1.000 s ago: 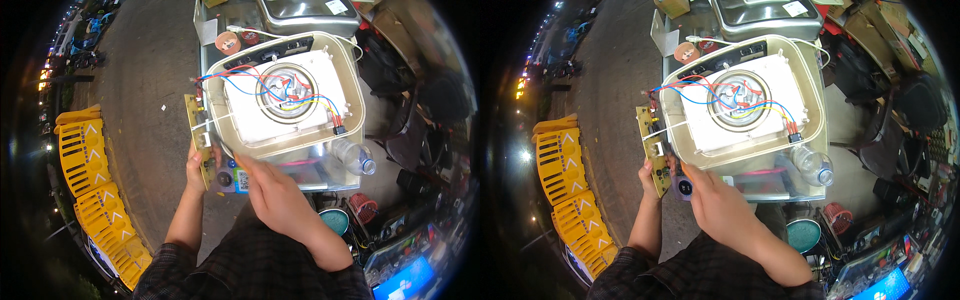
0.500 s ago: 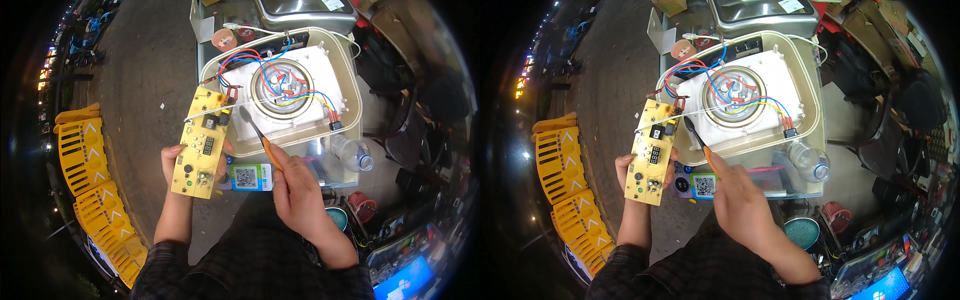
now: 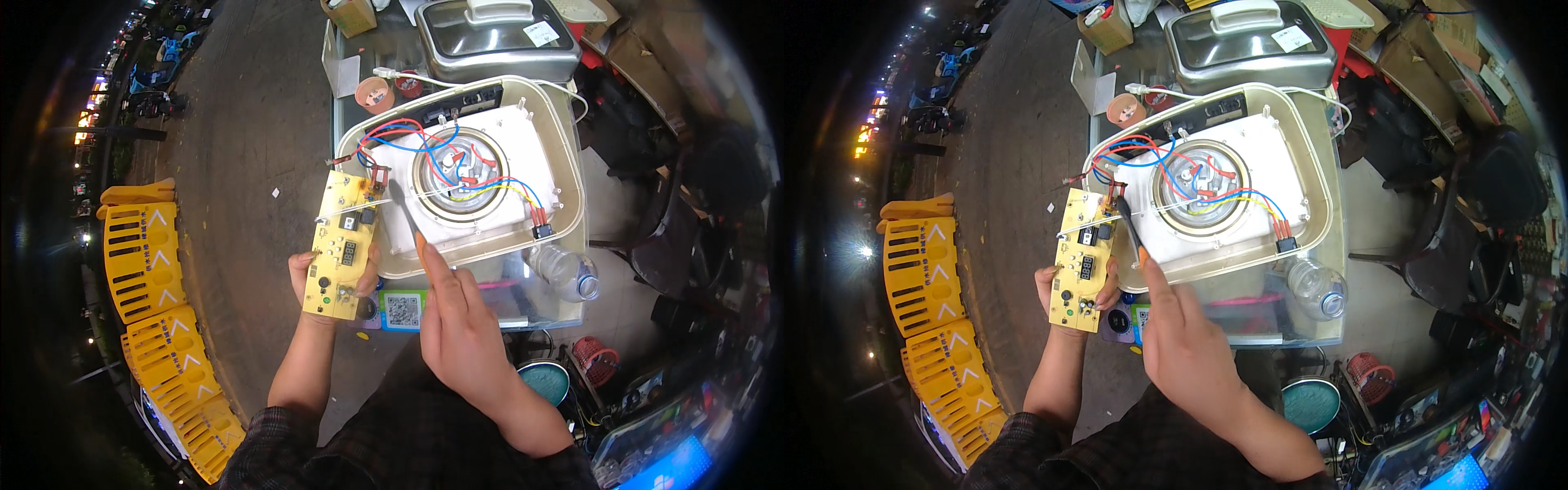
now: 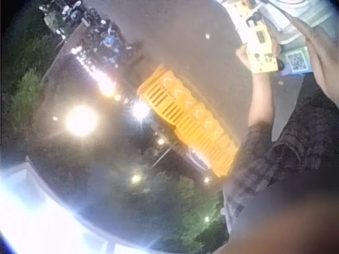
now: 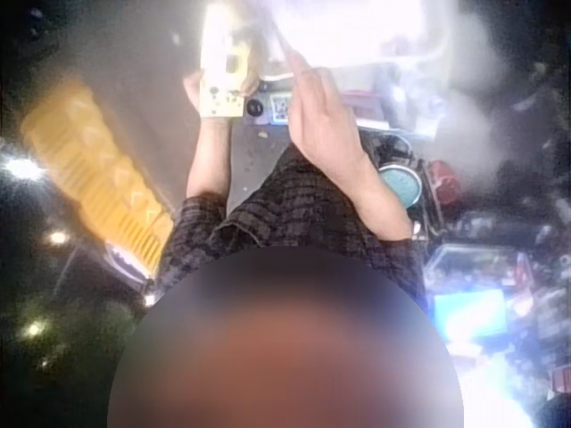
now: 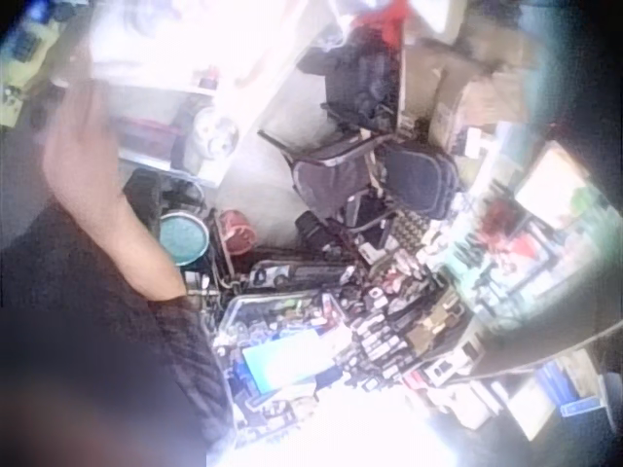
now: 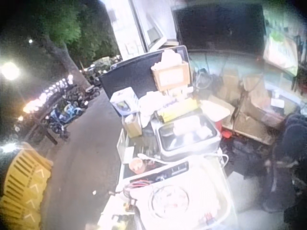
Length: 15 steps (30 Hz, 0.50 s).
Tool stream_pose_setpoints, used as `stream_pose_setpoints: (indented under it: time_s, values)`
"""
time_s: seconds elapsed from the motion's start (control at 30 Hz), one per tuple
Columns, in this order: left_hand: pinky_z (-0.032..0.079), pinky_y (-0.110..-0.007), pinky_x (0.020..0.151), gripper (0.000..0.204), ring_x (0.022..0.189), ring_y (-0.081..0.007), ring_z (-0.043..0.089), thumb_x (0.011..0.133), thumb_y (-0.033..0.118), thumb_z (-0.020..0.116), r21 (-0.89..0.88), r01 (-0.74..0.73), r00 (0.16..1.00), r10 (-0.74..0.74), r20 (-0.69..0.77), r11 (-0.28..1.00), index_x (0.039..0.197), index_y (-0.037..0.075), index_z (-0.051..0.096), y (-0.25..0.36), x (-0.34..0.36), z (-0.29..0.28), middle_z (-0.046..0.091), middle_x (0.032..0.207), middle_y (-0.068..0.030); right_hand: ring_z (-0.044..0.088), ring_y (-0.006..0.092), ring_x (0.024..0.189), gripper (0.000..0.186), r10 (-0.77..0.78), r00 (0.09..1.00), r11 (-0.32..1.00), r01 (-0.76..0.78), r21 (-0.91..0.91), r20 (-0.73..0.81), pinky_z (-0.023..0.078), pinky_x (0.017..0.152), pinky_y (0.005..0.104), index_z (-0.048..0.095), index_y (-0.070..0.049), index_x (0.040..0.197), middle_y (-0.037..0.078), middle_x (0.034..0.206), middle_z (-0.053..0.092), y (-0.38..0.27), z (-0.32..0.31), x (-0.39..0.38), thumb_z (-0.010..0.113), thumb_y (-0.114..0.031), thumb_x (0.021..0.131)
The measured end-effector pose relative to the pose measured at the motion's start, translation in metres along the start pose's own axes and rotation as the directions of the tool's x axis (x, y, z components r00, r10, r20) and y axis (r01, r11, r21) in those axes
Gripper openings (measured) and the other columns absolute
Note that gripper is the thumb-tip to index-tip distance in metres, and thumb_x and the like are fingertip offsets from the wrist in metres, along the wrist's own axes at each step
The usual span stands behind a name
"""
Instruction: The person works at a cluttered outdoor stall, using a screwdriver to probe and adjust components on a green circuit board. They repeatedly flip the board, touch wires, and inspect both sides while handling the board and a small plastic bottle.
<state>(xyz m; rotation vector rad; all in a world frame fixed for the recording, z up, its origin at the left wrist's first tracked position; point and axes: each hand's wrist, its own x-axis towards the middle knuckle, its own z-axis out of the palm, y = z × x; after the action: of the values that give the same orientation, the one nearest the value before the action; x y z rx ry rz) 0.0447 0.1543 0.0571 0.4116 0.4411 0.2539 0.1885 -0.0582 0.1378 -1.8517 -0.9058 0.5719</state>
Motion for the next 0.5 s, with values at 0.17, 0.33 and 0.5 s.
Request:
stream_pose_setpoints:
  time_s: [0.17,0.33,0.5]
  values:
    - [0.052,-0.041,0.064,0.095,0.076,-0.0325,0.064,0.090,0.055,0.058,0.061,-0.018,1.000,0.018,-0.004,0.998,0.161,-0.006,0.043,-0.006,-0.002,0.000,0.061,0.131,-0.0332,0.068,0.0389,0.086,0.070,-0.080,0.995,0.996,0.077,-0.050,-0.054,0.060,0.077,0.0438,0.047,0.000,0.169,0.021,0.110,0.065,0.003,0.014,0.019,0.061,0.006,0.101]
    - [0.059,-0.049,0.090,0.094,0.100,-0.0402,0.071,0.085,0.053,0.050,0.177,0.056,0.998,-0.061,0.020,0.983,0.155,-0.009,0.052,-0.015,-0.003,0.003,0.068,0.134,-0.0302,0.071,0.0345,0.078,0.072,-0.051,0.999,0.988,0.051,-0.143,-0.002,0.062,0.067,0.0428,0.047,-0.001,0.169,0.016,0.110,0.062,0.005,0.024,0.005,0.067,-0.003,0.100]
    - [0.057,-0.044,0.095,0.091,0.101,-0.0341,0.070,0.084,0.054,0.048,0.325,-0.023,0.972,0.097,-0.214,0.945,0.148,-0.010,0.056,-0.022,-0.010,0.021,0.071,0.118,-0.0249,0.073,0.0332,0.083,0.072,-0.040,0.999,0.975,0.038,-0.217,-0.006,0.064,0.072,0.0417,0.047,-0.002,0.169,0.015,0.115,0.066,0.014,0.041,0.012,0.067,-0.001,0.101]
